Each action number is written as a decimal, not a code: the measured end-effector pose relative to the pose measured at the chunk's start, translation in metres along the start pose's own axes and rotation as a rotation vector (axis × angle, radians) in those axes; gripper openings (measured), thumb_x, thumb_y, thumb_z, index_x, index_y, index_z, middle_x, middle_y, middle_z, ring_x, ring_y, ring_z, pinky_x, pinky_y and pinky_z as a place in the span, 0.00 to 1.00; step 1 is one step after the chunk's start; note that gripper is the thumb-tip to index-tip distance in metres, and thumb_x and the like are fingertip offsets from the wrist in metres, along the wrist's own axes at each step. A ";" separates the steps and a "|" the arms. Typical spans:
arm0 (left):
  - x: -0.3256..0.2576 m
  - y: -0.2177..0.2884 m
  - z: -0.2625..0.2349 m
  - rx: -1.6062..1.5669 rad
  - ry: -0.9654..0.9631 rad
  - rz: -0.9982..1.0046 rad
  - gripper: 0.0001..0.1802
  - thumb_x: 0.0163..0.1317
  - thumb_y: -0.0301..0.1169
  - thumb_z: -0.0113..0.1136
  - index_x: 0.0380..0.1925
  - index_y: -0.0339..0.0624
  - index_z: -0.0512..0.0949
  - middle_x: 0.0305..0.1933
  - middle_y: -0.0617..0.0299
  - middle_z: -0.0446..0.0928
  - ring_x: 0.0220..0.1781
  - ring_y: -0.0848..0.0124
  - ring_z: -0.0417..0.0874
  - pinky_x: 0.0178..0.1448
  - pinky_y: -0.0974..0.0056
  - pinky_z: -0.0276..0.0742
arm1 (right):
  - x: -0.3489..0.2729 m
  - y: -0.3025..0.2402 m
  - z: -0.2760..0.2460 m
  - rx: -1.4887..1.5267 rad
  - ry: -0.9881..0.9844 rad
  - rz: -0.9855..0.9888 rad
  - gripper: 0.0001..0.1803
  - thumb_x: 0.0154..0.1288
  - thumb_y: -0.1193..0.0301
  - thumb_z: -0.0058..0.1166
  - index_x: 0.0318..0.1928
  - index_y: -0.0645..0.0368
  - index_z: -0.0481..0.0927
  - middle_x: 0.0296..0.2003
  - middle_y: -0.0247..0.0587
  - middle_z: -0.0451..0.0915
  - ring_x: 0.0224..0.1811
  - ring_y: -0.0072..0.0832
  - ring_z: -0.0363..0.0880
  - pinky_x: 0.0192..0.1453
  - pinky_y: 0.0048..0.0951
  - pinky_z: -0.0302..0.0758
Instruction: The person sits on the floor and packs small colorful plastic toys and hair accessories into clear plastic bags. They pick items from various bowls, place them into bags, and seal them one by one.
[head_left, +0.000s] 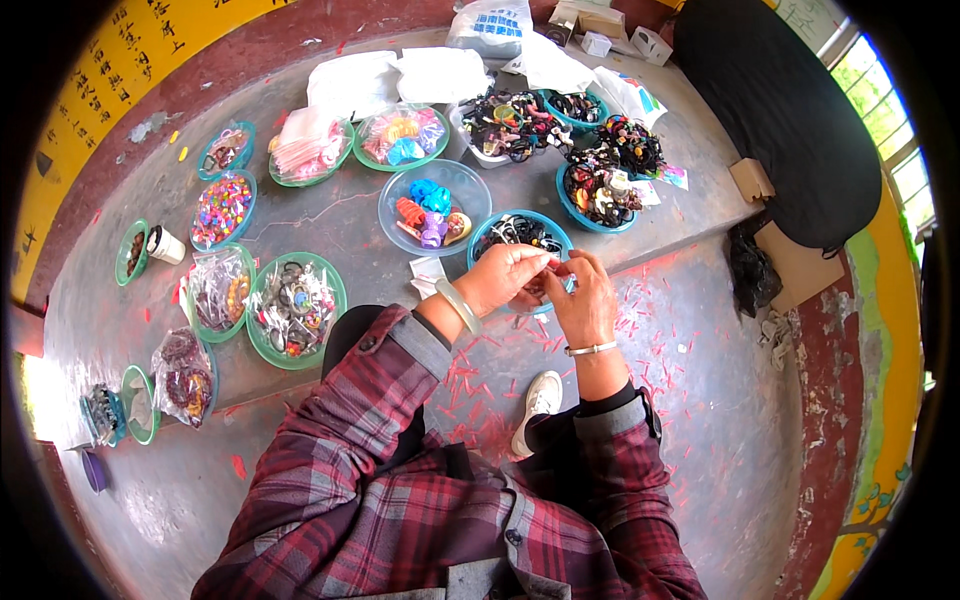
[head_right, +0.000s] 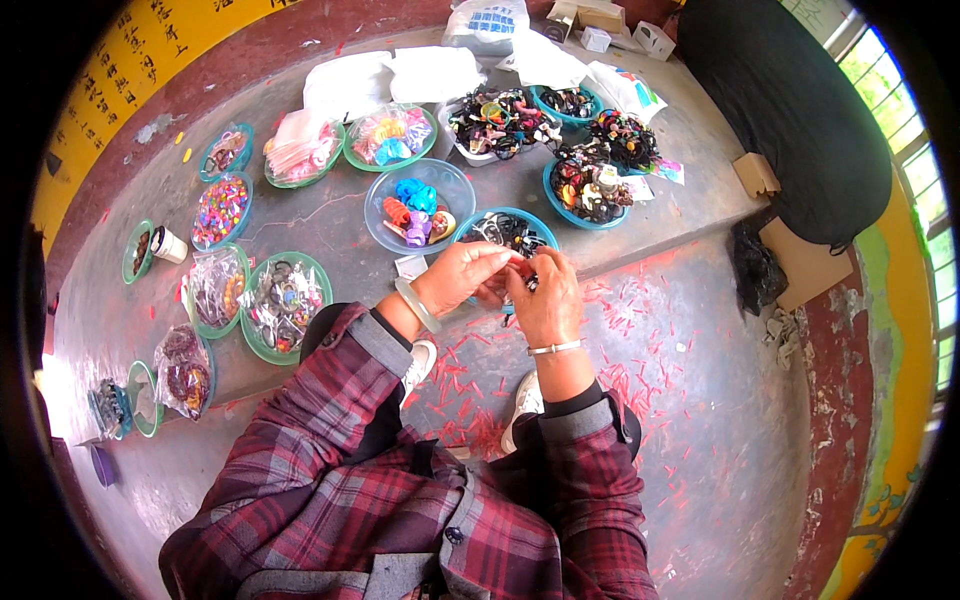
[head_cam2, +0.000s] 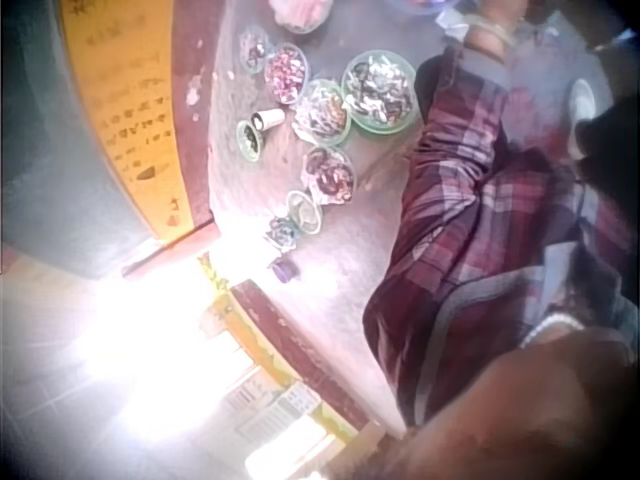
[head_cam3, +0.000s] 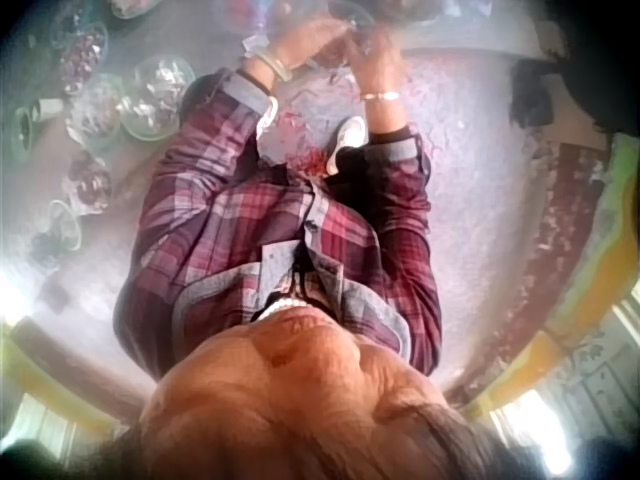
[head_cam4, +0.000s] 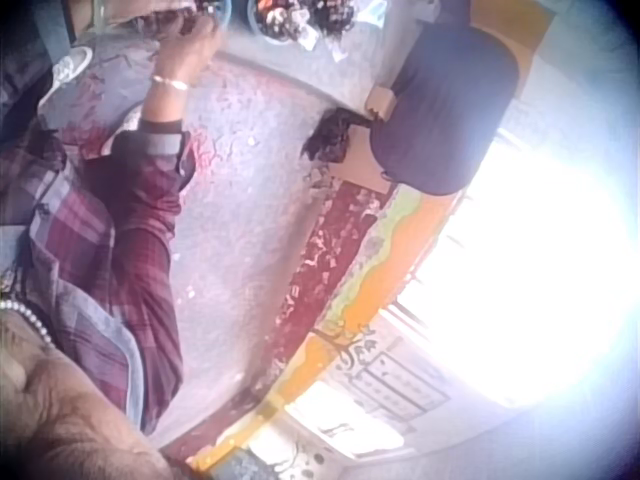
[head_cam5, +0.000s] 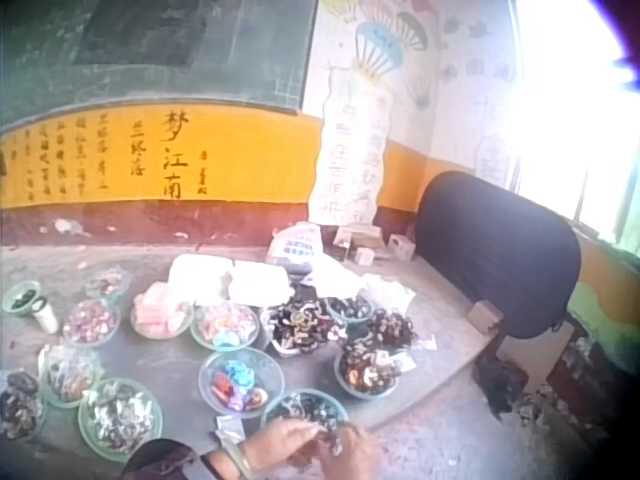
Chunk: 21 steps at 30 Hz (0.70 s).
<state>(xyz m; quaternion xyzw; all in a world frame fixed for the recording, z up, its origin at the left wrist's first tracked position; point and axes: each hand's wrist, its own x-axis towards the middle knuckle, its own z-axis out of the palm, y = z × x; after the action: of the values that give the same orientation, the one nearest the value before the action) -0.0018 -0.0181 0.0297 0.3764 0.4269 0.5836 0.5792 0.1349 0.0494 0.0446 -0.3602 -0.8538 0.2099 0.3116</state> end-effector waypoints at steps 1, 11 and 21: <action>0.000 -0.001 0.000 -0.007 0.004 -0.012 0.19 0.63 0.41 0.45 0.44 0.37 0.72 0.38 0.61 0.76 0.33 0.77 0.78 0.31 0.73 0.76 | 0.000 0.004 0.001 0.048 -0.021 0.032 0.11 0.47 0.70 0.57 0.29 0.64 0.75 0.40 0.49 0.75 0.42 0.42 0.73 0.44 0.33 0.71; -0.002 0.011 -0.003 -0.153 0.040 -0.151 0.20 0.60 0.42 0.50 0.44 0.38 0.72 0.38 0.61 0.77 0.36 0.77 0.78 0.27 0.77 0.74 | 0.008 0.013 -0.009 0.822 -0.143 0.432 0.09 0.57 0.69 0.52 0.28 0.63 0.77 0.23 0.33 0.76 0.23 0.17 0.72 0.26 0.18 0.68; 0.000 0.002 0.000 -0.027 0.038 -0.185 0.13 0.53 0.34 0.59 0.36 0.40 0.74 0.31 0.66 0.76 0.28 0.82 0.74 0.21 0.79 0.65 | 0.009 0.021 -0.015 1.100 -0.107 0.670 0.10 0.61 0.65 0.48 0.29 0.59 0.74 0.22 0.32 0.75 0.20 0.18 0.73 0.23 0.17 0.68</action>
<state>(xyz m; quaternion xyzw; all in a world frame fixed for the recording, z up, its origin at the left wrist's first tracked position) -0.0029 -0.0182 0.0315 0.3163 0.4628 0.5402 0.6277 0.1497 0.0717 0.0466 -0.3840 -0.4769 0.7206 0.3253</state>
